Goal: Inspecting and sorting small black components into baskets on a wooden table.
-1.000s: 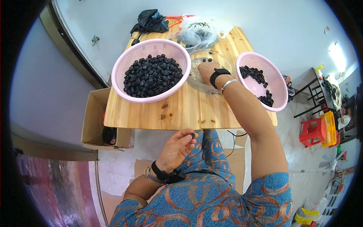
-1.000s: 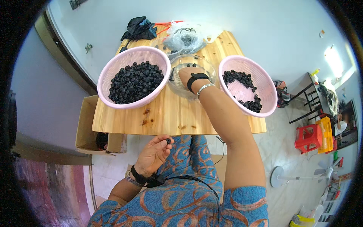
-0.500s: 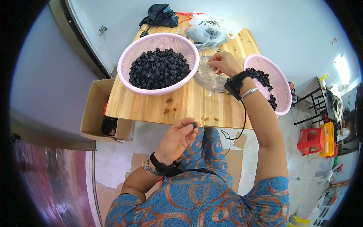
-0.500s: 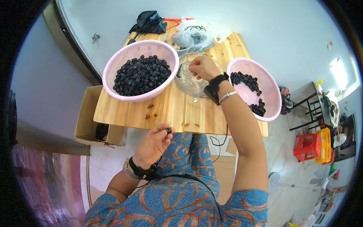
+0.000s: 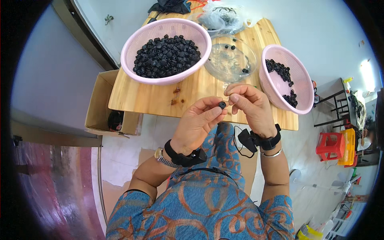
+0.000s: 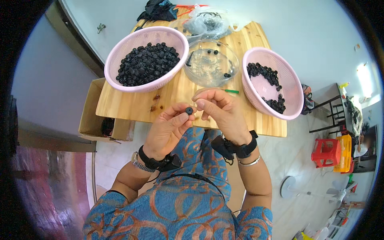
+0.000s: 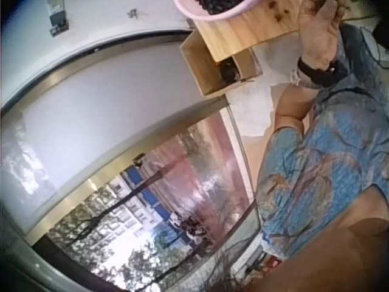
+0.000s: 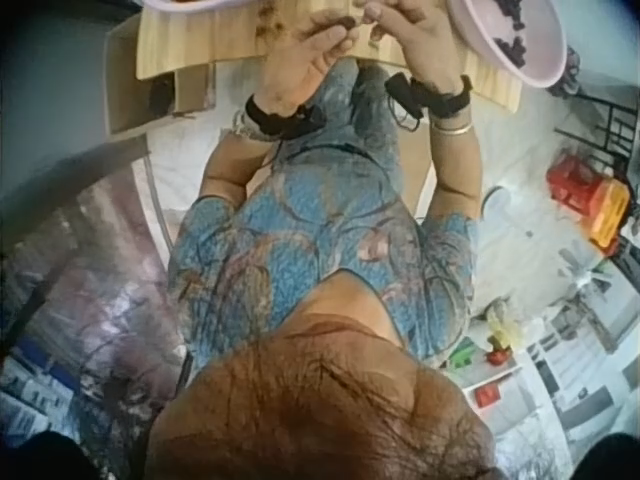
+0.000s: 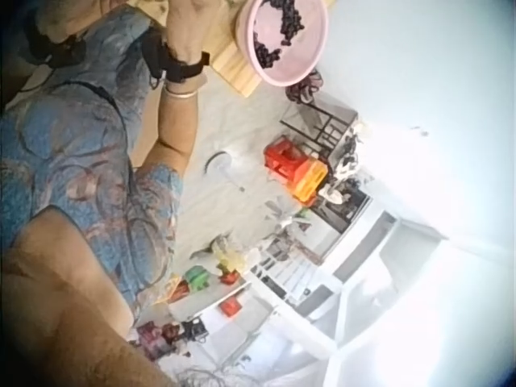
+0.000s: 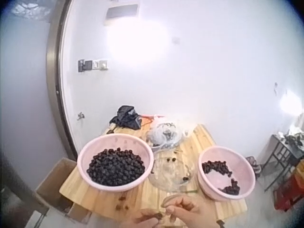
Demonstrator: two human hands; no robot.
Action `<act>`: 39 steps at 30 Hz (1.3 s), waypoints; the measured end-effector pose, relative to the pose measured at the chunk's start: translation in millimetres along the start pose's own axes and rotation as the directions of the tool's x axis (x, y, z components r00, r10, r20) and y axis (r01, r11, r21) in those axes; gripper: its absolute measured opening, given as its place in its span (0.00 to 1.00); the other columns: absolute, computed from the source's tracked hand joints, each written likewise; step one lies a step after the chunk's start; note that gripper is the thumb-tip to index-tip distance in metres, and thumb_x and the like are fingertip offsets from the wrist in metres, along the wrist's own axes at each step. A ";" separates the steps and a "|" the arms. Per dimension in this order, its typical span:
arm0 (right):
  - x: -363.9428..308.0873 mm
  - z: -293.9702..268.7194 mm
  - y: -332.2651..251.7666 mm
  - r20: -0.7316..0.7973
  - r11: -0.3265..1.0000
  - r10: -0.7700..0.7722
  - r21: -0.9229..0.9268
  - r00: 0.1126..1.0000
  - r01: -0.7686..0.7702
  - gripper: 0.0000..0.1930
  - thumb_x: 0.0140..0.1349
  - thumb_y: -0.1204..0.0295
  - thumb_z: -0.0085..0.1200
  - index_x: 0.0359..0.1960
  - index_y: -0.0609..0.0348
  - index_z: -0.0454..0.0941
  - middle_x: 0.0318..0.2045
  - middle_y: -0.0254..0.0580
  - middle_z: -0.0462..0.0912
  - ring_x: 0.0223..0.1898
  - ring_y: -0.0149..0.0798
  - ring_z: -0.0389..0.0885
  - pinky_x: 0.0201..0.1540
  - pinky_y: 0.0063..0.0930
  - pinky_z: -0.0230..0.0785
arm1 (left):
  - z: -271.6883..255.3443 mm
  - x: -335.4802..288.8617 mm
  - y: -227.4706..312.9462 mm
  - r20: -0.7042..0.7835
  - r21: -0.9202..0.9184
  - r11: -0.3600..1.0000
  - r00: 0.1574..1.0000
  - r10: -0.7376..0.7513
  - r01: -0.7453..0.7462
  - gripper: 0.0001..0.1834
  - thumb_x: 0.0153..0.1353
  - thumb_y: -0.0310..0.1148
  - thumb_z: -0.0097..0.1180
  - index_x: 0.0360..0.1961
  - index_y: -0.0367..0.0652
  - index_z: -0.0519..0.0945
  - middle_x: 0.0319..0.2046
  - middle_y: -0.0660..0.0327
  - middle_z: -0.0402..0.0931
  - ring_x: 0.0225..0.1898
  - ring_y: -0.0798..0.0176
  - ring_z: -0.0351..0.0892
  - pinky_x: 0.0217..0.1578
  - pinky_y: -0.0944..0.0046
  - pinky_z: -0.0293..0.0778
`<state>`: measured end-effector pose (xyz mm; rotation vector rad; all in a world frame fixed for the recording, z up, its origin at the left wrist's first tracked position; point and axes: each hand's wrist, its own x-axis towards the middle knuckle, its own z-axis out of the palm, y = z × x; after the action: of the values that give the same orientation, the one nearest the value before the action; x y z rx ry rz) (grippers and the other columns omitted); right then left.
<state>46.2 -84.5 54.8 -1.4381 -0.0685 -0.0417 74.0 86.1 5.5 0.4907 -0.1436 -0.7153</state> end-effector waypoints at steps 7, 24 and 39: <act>-32.8 -5.6 0.9 -0.014 0.993 -0.069 -0.095 0.998 0.067 0.06 0.60 0.73 0.52 0.36 0.63 0.75 0.41 0.36 0.73 0.34 0.23 0.72 0.32 0.15 0.66 | 15.3 -6.5 -14.9 0.001 0.082 0.996 1.000 -0.021 0.021 0.12 0.59 0.21 0.50 0.45 0.35 0.73 0.39 0.59 0.74 0.41 0.67 0.76 0.45 0.71 0.74; -79.0 -30.4 12.1 -0.102 0.702 -0.557 -0.589 0.824 0.401 0.08 0.55 0.81 0.54 0.36 0.65 0.74 0.39 0.43 0.73 0.32 0.30 0.74 0.33 0.20 0.68 | 39.9 5.9 -68.1 0.034 0.254 0.967 0.999 -0.002 -0.007 0.10 0.61 0.22 0.48 0.44 0.39 0.72 0.41 0.59 0.75 0.43 0.66 0.75 0.47 0.66 0.73; -100.4 -74.6 40.0 -0.320 0.811 -0.580 -0.319 0.749 0.491 0.14 0.52 0.83 0.57 0.41 0.61 0.75 0.42 0.41 0.73 0.34 0.27 0.73 0.34 0.16 0.66 | 69.0 29.1 -95.0 0.124 0.285 0.950 0.978 -0.165 0.124 0.08 0.61 0.24 0.49 0.42 0.38 0.73 0.41 0.58 0.75 0.44 0.66 0.75 0.48 0.67 0.73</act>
<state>-49.5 -154.5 -1.8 -1.5583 -0.1420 -0.8554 19.4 -20.9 19.5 0.7214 -0.3522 -0.8811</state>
